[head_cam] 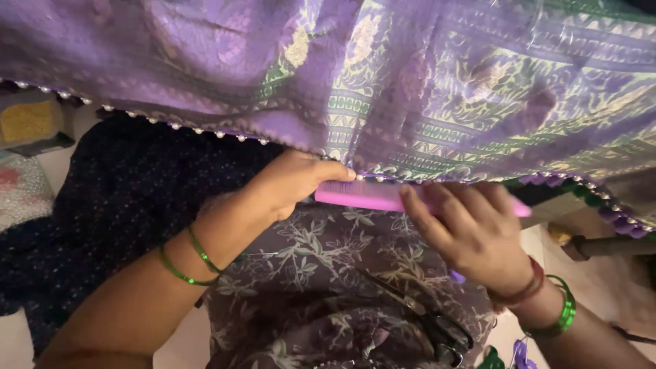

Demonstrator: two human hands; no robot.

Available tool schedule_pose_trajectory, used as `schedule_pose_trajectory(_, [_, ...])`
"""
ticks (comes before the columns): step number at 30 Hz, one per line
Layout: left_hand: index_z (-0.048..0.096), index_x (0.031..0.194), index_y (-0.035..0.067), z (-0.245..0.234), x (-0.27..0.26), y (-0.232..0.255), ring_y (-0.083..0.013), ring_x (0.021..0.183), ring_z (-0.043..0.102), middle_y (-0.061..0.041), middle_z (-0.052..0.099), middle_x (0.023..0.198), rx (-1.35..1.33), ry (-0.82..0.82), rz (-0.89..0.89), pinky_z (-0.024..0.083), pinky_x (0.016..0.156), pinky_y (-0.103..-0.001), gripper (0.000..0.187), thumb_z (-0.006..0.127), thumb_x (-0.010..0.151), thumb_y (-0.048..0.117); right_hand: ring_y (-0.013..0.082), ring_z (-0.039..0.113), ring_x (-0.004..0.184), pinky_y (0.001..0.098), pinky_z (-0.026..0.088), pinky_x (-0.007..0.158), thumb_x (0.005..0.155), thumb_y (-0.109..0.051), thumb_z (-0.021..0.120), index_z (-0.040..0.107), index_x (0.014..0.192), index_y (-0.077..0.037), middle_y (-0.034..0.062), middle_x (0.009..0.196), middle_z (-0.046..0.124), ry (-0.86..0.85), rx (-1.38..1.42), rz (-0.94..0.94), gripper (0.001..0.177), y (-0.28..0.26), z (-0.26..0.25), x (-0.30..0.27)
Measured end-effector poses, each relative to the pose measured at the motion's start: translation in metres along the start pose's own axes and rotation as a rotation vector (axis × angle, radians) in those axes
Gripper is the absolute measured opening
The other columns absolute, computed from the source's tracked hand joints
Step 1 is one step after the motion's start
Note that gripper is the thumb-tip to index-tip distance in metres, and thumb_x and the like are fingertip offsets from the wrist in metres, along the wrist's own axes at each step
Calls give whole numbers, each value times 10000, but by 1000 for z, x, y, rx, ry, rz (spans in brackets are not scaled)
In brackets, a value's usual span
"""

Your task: Attaching and trimming decorative purple tassels on the border of a purple and gold fabric.

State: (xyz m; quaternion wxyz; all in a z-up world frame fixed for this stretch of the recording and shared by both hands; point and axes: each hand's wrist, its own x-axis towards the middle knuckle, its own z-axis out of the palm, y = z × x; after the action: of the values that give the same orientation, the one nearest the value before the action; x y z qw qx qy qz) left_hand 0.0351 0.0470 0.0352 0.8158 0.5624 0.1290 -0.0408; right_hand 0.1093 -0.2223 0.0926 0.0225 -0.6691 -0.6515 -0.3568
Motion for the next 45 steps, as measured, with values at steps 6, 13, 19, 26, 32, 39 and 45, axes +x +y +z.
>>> schedule_pose_trajectory(6, [776, 939, -62, -1, -4, 5, -245, 793, 780, -171, 806, 874, 76, 19, -36, 591, 772, -356, 220, 702, 850, 125, 196, 701, 954, 340, 433, 739, 942, -201, 691, 608, 1353, -117, 57, 1078, 720, 33, -13, -235, 428, 4, 6, -13])
schedule_pose_trajectory(13, [791, 934, -93, 4, -8, 2, -197, 755, 751, -158, 802, 860, 215, 123, 35, 576, 710, -316, 249, 739, 833, 128, 181, 631, 974, 348, 443, 716, 941, -192, 733, 653, 1369, -91, 65, 1098, 705, 4, -69, -110, 447, -1, 19, -16])
schedule_pose_trajectory(19, [798, 912, -41, 5, -24, 5, -163, 695, 751, -113, 810, 810, 247, 110, 80, 591, 670, -290, 219, 736, 848, 158, 295, 665, 1092, 451, 522, 932, 816, -143, 723, 642, 1208, -50, 135, 1130, 686, 15, 359, -17, 411, -25, 19, -42])
schedule_pose_trajectory(26, [801, 984, 64, 1, -46, -7, -75, 797, 734, -17, 803, 889, 576, 27, 615, 578, 724, -255, 142, 732, 910, 164, 346, 645, 1265, 464, 534, 1112, 981, 56, 579, 574, 1050, 13, 174, 1284, 660, 535, 1497, 826, 81, -61, 36, -33])
schedule_pose_trajectory(32, [784, 989, 35, 3, -55, -9, -50, 824, 678, -8, 782, 884, 540, 80, 598, 551, 748, -254, 132, 731, 936, 143, 318, 694, 1167, 473, 569, 1058, 1017, -17, 649, 603, 1025, 11, 186, 1169, 708, 724, 1758, 616, 55, -62, 72, -34])
schedule_pose_trajectory(39, [806, 972, -27, 2, -48, -24, -46, 782, 655, -21, 773, 884, 277, 70, 397, 529, 704, -237, 152, 718, 940, 92, 325, 724, 1174, 492, 554, 1049, 991, -65, 673, 636, 1001, -25, 127, 1123, 740, 500, 1653, 704, 55, -63, 62, -49])
schedule_pose_trajectory(45, [802, 1054, -3, 14, -45, -26, -44, 789, 635, -15, 770, 917, 358, 101, 434, 500, 703, -225, 197, 677, 990, 135, 210, 779, 892, 349, 616, 763, 818, -50, 762, 794, 984, -123, 50, 986, 779, -163, 1004, 845, 184, -87, 72, -67])
